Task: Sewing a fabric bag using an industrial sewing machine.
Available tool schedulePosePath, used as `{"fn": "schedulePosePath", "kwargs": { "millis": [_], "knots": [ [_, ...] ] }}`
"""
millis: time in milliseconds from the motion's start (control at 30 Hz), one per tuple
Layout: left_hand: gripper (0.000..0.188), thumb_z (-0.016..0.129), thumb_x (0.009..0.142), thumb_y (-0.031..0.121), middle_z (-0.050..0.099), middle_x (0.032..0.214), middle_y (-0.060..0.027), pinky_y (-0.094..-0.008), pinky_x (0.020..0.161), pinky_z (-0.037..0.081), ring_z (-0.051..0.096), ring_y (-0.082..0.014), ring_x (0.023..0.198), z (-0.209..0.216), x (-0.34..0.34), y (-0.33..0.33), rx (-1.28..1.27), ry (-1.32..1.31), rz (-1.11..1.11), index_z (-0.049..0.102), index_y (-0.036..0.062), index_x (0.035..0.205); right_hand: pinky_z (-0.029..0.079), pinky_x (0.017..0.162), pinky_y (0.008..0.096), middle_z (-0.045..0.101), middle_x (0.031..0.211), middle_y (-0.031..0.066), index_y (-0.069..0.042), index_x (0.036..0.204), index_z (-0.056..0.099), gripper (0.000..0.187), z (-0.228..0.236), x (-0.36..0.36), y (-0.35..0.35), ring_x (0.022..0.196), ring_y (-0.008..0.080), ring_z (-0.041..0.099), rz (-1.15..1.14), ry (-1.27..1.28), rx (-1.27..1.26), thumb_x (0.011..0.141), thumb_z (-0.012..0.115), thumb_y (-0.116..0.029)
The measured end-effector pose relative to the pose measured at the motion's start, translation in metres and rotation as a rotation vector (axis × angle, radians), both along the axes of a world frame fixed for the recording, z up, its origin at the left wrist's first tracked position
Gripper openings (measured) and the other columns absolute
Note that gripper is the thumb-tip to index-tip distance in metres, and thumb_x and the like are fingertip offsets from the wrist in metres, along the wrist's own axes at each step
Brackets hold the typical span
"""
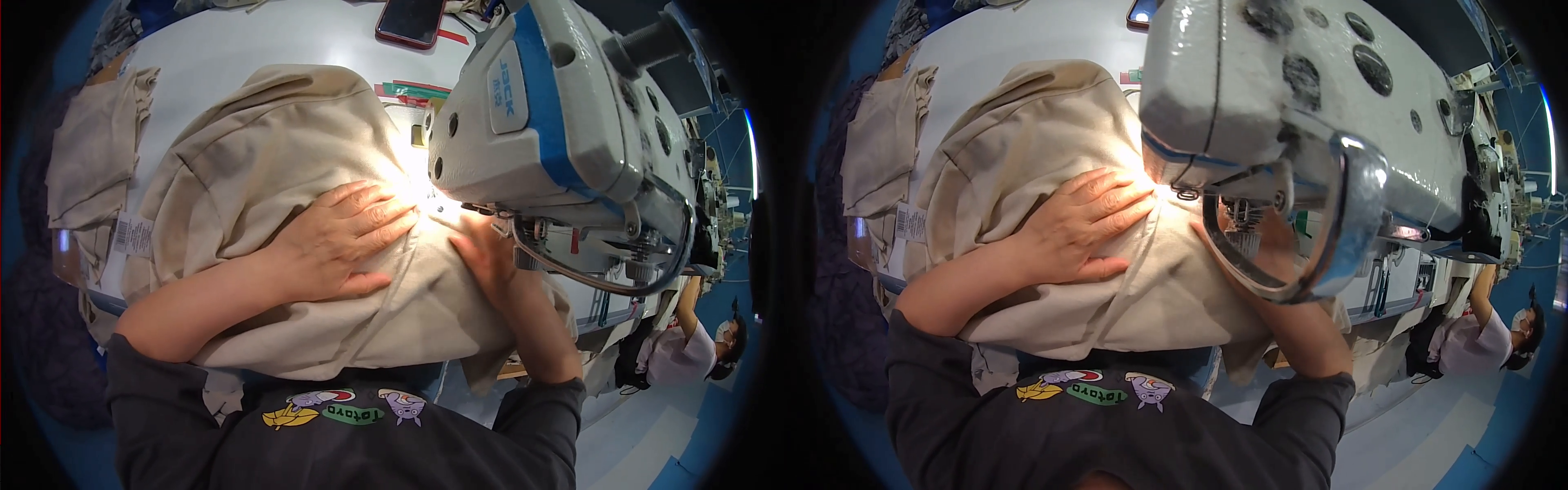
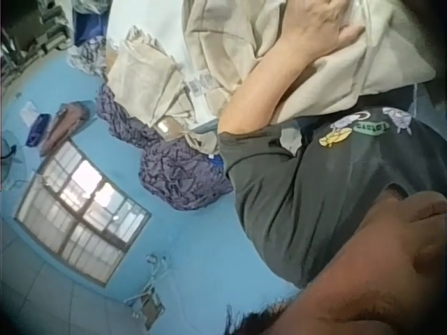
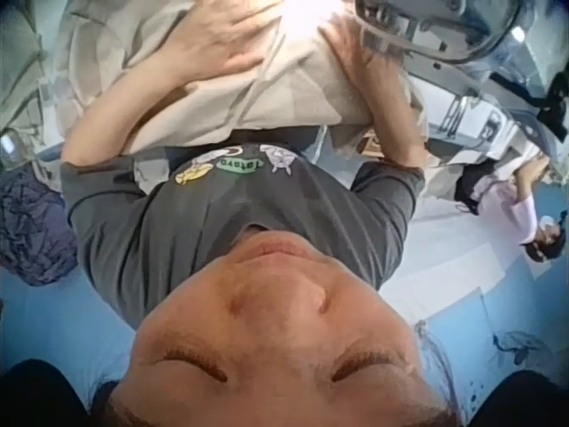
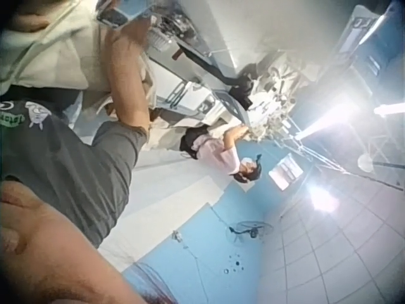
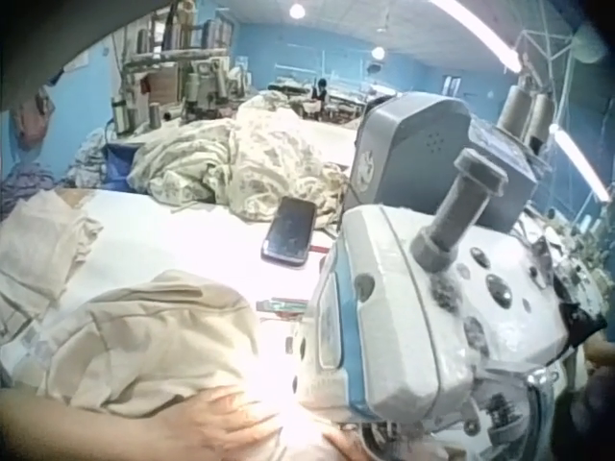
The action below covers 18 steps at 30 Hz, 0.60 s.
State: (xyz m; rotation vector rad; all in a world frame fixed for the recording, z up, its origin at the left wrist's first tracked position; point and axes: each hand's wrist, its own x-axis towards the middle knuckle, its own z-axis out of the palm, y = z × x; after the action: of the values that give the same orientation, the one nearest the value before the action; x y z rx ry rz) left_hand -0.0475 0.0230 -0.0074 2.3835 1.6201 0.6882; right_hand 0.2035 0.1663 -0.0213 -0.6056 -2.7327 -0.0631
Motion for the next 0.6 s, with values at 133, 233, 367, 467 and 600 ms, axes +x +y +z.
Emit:
{"fn": "schedulePosePath", "kwargs": {
  "millis": [133,233,367,467,600],
  "knots": [
    [0.072,0.064,0.083,0.045,0.046,0.144,-0.0104,-0.0434,0.114,0.029,0.041,-0.0257,0.134,-0.002,-0.001,-0.005,-0.044,0.001,0.046,0.046,0.0053,0.14,0.046,0.089,0.0465,0.064,0.11,0.0096,-0.007,0.098,0.064,0.029,0.045,0.029,-0.004,0.101,0.0326,0.06,-0.086,-0.158,-0.214,0.076,0.08,-0.018],
    [0.074,0.062,0.083,0.047,0.046,0.144,-0.0104,-0.0436,0.115,0.027,0.041,-0.0258,0.134,-0.002,-0.003,-0.007,-0.045,0.007,0.064,0.044,0.0052,0.142,0.049,0.084,0.0414,0.066,0.099,0.0103,-0.004,0.093,0.064,0.022,0.063,0.05,-0.026,0.093,0.0273,0.063,-0.159,-0.115,-0.248,0.08,0.078,-0.015],
    [0.078,0.06,0.084,0.05,0.044,0.146,-0.0118,-0.0457,0.117,0.023,0.038,-0.0262,0.137,-0.004,-0.001,-0.004,-0.022,0.059,0.072,0.041,0.0057,0.145,0.05,0.07,0.0292,0.066,0.078,0.0111,0.0,0.094,0.065,0.013,0.065,0.085,-0.017,0.07,0.0192,0.064,-0.557,0.003,-0.362,0.085,0.07,-0.008],
    [0.077,0.061,0.084,0.051,0.043,0.147,-0.011,-0.0481,0.117,0.021,0.038,-0.0264,0.137,-0.005,0.005,-0.003,0.0,0.087,0.094,0.041,0.0077,0.145,0.051,0.079,0.0377,0.067,0.098,0.0127,-0.002,0.101,0.067,0.016,0.074,0.038,0.013,0.091,0.0279,0.065,-0.413,-0.065,0.177,0.086,0.064,-0.007],
    [0.078,0.062,0.082,0.054,0.042,0.149,-0.0094,-0.0566,0.115,0.018,0.034,-0.0277,0.14,-0.012,0.009,-0.014,-0.027,0.15,0.159,0.041,0.0139,0.146,0.053,0.085,0.0378,0.067,0.11,0.0111,-0.001,0.11,0.067,0.029,0.04,-0.011,-0.03,0.104,0.031,0.064,0.099,-0.021,0.107,0.083,0.059,-0.002]
  ]
}}
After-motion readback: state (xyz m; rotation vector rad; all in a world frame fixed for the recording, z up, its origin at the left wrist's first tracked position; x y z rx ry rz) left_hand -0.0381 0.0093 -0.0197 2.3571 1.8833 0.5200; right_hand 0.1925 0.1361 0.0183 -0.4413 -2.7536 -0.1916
